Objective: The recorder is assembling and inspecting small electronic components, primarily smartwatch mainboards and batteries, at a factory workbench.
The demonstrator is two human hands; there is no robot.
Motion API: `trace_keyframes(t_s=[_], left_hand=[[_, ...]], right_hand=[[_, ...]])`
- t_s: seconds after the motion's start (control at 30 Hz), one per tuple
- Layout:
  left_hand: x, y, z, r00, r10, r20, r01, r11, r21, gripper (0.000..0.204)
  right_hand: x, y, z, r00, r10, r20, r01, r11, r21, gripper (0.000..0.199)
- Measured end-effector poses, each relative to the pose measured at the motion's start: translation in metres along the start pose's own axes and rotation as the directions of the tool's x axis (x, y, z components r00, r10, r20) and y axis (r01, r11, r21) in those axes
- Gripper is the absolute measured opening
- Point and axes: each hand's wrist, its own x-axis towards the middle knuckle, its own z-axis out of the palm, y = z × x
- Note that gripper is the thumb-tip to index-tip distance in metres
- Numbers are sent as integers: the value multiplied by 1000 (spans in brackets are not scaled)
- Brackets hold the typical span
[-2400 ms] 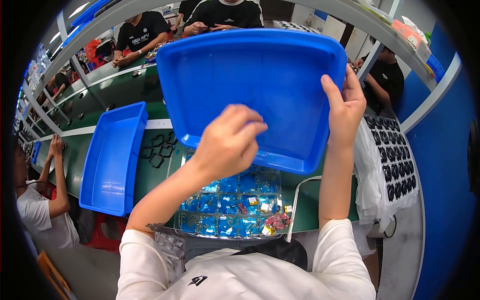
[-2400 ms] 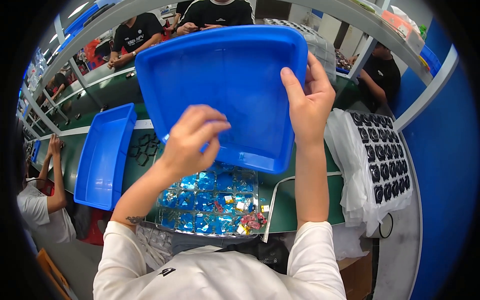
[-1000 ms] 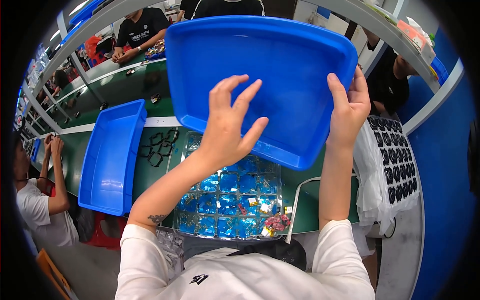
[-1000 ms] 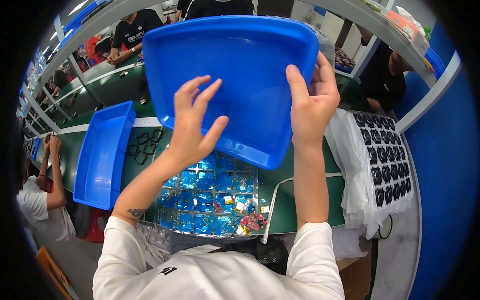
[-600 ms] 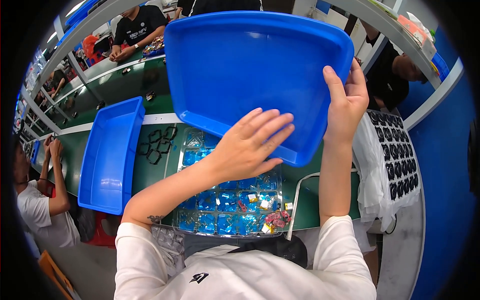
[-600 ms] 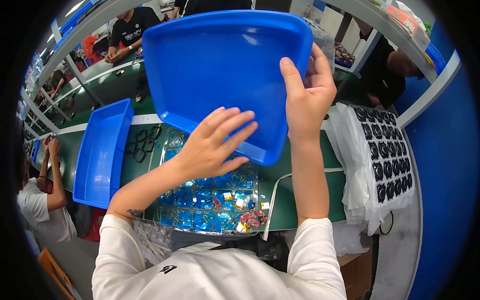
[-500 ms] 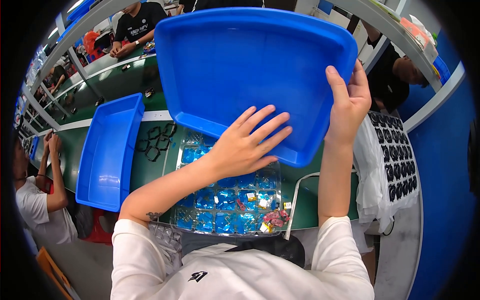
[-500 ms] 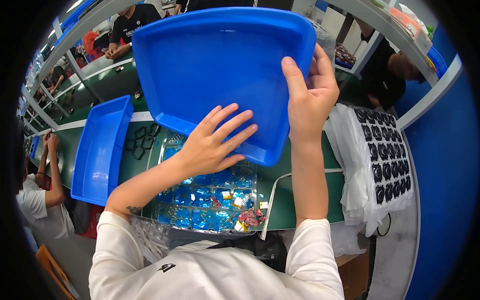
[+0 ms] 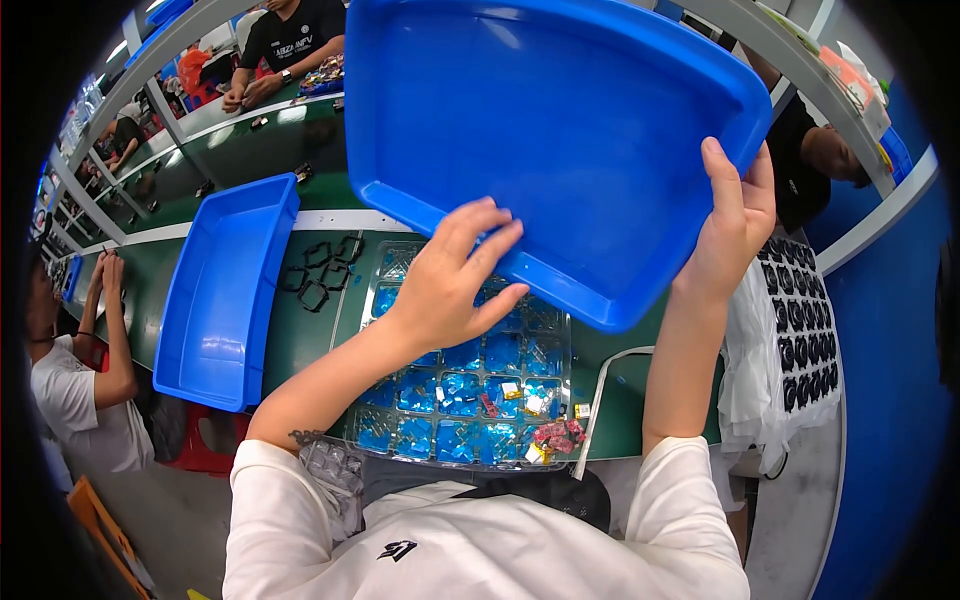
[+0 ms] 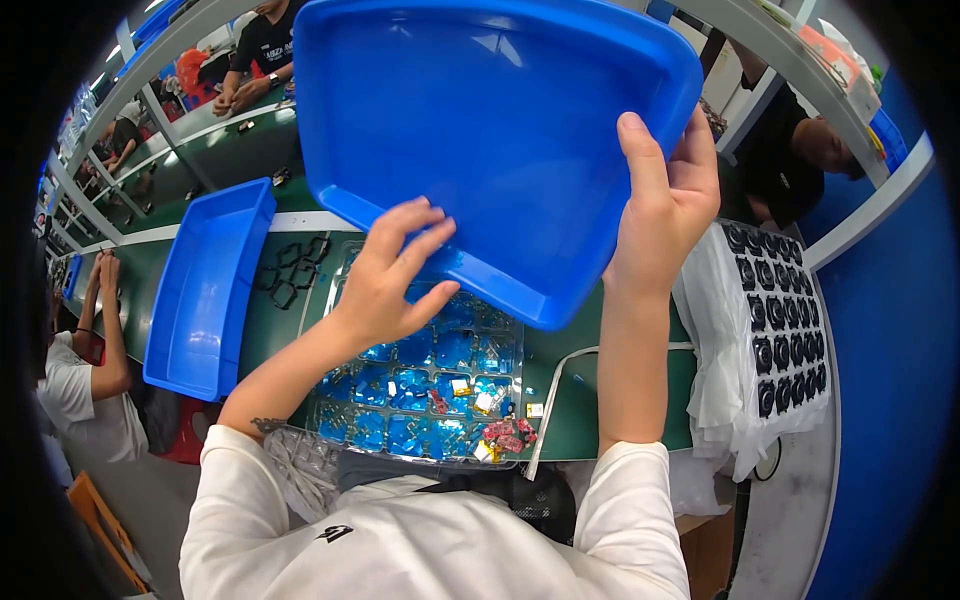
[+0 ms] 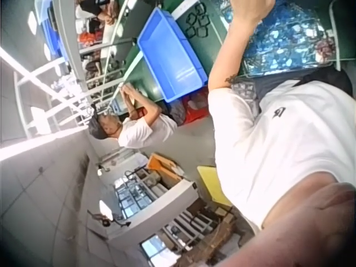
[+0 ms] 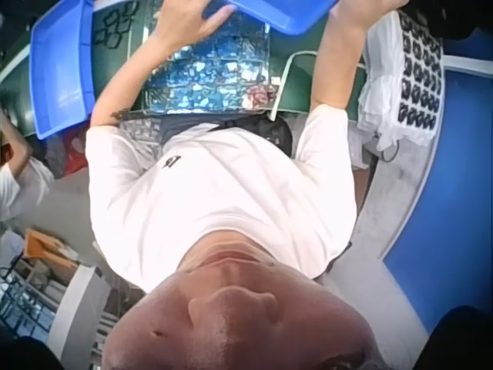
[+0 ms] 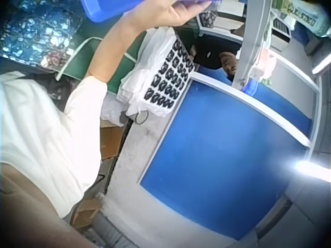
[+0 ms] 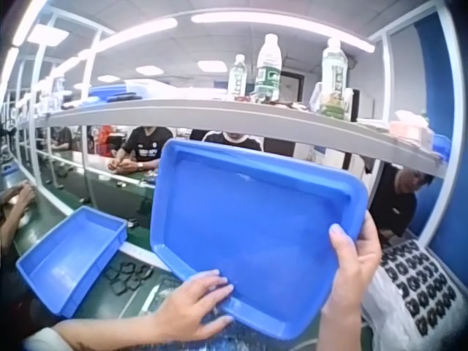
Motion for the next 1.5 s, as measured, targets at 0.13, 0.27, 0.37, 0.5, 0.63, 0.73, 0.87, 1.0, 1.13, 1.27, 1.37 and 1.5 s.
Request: trace_keyframes(t_s=[0.13,0.27,0.37,0.5,0.63,0.73,0.87,1.0,1.13,1.27,1.37,1.5], left_hand=[[8,4,-8,994,-60,-93,59,998,-10,53],[11,13,-4,980,-117,-161,133,987,92,51],[-6,7,6,998,63,22,-62,996,-62,50],[6,36,1,985,143,97,-159,971,177,57],[-2,25,6,991,126,52,-136,944,300,60],[-13,15,-7,996,-16,83,-15,934,358,58],[-20,4,-29,996,-81,-30,85,987,136,60],[-30,-12,-37,939,-303,-160,333,918,215,70],[-35,4,-29,914,-396,-88,403,910,96,73],[-36,12,-20,928,-365,-69,368,929,39,73],[-32,22,-16,972,-235,6,235,972,29,74],[-32,18,-15,989,-138,43,137,990,35,58]], right_hand=[[0,1,1,999,5,-45,-5,1000,12,37],[-2,-1,2,999,-5,-35,6,999,42,36],[-2,-1,7,998,-29,-47,30,999,25,35],[-4,0,6,998,-37,-52,38,999,21,36],[-7,-8,6,994,-71,-80,71,997,-5,35],[-5,-14,5,995,-65,-74,67,998,22,33],[-6,-14,3,994,-77,-83,79,997,21,31],[-12,-17,7,995,-79,-61,81,996,27,31],[-20,-18,13,993,-116,-30,114,992,-59,32],[-28,-15,22,989,-151,12,151,980,-131,32],[-33,-12,29,984,-180,-1,179,977,-117,32],[-37,-9,32,983,-182,-16,179,976,-122,34]])
